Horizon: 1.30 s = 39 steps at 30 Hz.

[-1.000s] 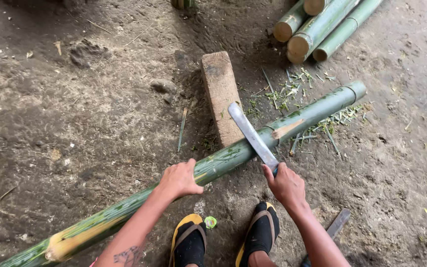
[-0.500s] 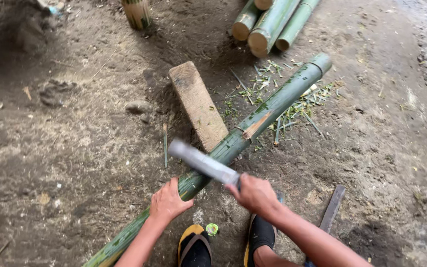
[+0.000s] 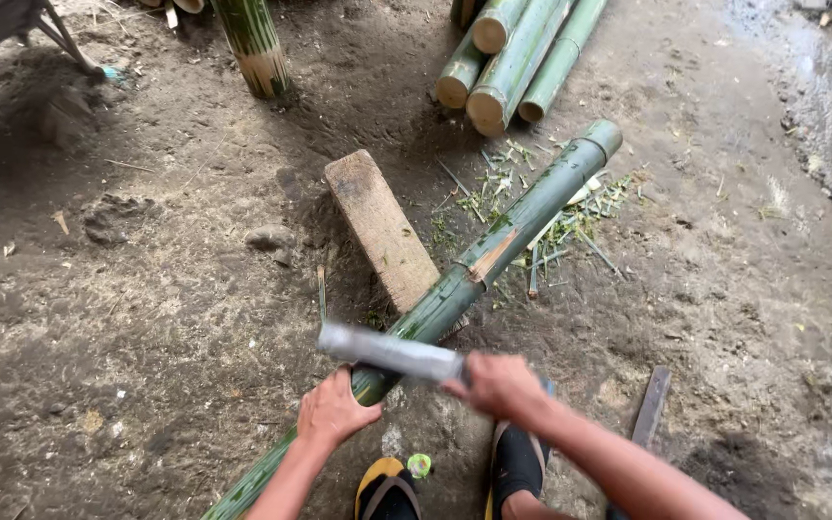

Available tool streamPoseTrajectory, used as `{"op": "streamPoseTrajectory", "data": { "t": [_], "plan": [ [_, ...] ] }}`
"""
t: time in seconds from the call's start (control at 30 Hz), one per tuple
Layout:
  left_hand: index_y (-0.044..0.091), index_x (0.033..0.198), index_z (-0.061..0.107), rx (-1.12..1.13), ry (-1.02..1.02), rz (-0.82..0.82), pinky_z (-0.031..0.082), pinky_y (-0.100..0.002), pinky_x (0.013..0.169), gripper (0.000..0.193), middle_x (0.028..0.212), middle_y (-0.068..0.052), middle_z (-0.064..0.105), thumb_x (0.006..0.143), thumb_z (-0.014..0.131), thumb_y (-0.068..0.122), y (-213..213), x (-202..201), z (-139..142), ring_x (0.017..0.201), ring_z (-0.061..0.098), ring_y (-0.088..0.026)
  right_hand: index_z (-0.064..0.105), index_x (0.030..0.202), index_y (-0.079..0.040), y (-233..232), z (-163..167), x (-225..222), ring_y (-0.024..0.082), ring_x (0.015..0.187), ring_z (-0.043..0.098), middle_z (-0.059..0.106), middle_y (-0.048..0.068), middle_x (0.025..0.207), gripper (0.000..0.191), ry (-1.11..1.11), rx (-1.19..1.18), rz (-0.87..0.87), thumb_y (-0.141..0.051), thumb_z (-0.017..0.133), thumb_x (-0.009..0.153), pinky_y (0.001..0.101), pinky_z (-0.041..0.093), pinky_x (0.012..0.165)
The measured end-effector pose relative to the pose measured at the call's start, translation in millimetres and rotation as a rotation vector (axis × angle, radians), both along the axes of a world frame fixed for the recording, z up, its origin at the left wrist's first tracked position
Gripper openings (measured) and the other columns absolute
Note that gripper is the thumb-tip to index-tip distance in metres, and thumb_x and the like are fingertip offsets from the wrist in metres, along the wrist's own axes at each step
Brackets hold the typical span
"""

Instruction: The person selects a bamboo pole and places it on a wooden block. Using a machete, they repeatedly shave the outer surface of the bamboo, rotating it to work on different sides. The process continues for the duration of the clip.

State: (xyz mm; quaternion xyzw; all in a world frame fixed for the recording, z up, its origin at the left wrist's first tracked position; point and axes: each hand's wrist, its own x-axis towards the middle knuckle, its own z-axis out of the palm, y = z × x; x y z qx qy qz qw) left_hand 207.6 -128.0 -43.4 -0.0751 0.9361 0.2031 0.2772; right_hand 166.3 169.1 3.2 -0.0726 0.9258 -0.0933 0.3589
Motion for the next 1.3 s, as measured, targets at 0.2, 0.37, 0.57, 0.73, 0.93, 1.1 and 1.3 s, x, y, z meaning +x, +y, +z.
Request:
{"op": "streamPoseTrajectory", "data": {
  "t": [0.2, 0.37, 0.57, 0.73, 0.93, 1.1, 1.3],
  "plan": [
    [0.015, 0.133, 0.053, 0.021, 0.048, 0.032, 0.054, -0.049, 0.096, 0.086, 0.123, -0.015, 0.069, 0.062, 0.076, 0.058, 8.6, -2.9, 0.1, 0.109, 0.068, -0.039, 0.07, 0.089, -0.005, 31.4, 9.6, -37.5, 0.032, 0.065, 0.075, 0.073, 0.015, 0.073, 0.072, 0.311, 0.041, -0.294, -0.07, 0.041, 0.096, 0.0464, 0.062, 0.057],
    [0.012, 0.129, 0.054, -0.027, -0.016, -0.017, 0.055, -0.047, 0.097, 0.083, 0.121, -0.017, 0.068, 0.064, 0.078, 0.059, 9.0, -9.8, 4.6, 0.111, 0.069, -0.036, 0.066, 0.104, -0.005, 4.0, 2.9, -16.4, 0.032, 0.081, 0.074, 0.074, 0.017, 0.091, 0.07, 0.156, 0.059, 0.069, -0.072, 0.049, 0.094, 0.0456, 0.061, 0.073],
    [0.014, 0.134, 0.052, -0.025, -0.021, -0.034, 0.054, -0.045, 0.097, 0.088, 0.119, -0.015, 0.07, 0.062, 0.077, 0.057, 6.2, -9.9, 12.2, 0.11, 0.07, -0.034, 0.075, 0.092, -0.009, 96.3, 43.4, -92.1, 0.013, 0.052, 0.052, 0.065, 0.003, 0.07, 0.073, 0.292, 0.275, -0.415, -0.071, 0.038, 0.106, 0.0314, 0.044, 0.045],
    [0.014, 0.14, 0.048, -0.046, -0.064, -0.04, 0.054, -0.045, 0.098, 0.096, 0.122, -0.014, 0.069, 0.061, 0.08, 0.059, 10.1, -22.3, 17.6, 0.113, 0.068, -0.033, 0.07, 0.096, -0.009, 91.9, 27.5, -82.6, 0.015, 0.055, 0.063, 0.071, 0.006, 0.071, 0.061, 0.134, 0.093, -0.438, -0.062, 0.04, 0.1, 0.0367, 0.055, 0.045],
    [0.017, 0.143, 0.049, -0.099, -0.104, -0.029, 0.055, -0.044, 0.098, 0.097, 0.12, -0.013, 0.072, 0.061, 0.077, 0.06, -14.1, -11.9, 11.1, 0.109, 0.071, -0.032, 0.071, 0.099, -0.009, 36.7, 6.6, -33.2, 0.022, 0.068, 0.07, 0.074, 0.01, 0.082, 0.065, 0.25, 0.079, 0.006, -0.07, 0.049, 0.095, 0.0389, 0.058, 0.061],
    [0.017, 0.146, 0.044, -0.064, -0.242, -0.009, 0.061, -0.041, 0.087, 0.1, 0.113, -0.011, 0.073, 0.06, 0.074, 0.058, -25.8, -8.2, 8.8, 0.1, 0.075, -0.026, 0.073, 0.09, -0.004, 142.2, 36.4, -113.8, 0.024, 0.066, 0.07, 0.073, 0.012, 0.078, 0.078, 0.37, 0.213, -0.614, -0.068, 0.032, 0.107, 0.0416, 0.055, 0.056],
    [0.014, 0.145, 0.045, 0.009, -0.234, 0.017, 0.062, -0.041, 0.086, 0.102, 0.106, -0.014, 0.077, 0.058, 0.075, 0.06, -25.5, -14.3, 8.1, 0.093, 0.079, -0.028, 0.071, 0.092, -0.005, 73.2, 26.6, -60.2, 0.017, 0.054, 0.067, 0.072, 0.009, 0.073, 0.069, 0.332, 0.225, -0.359, -0.066, 0.04, 0.103, 0.0352, 0.057, 0.048]
  ]
}}
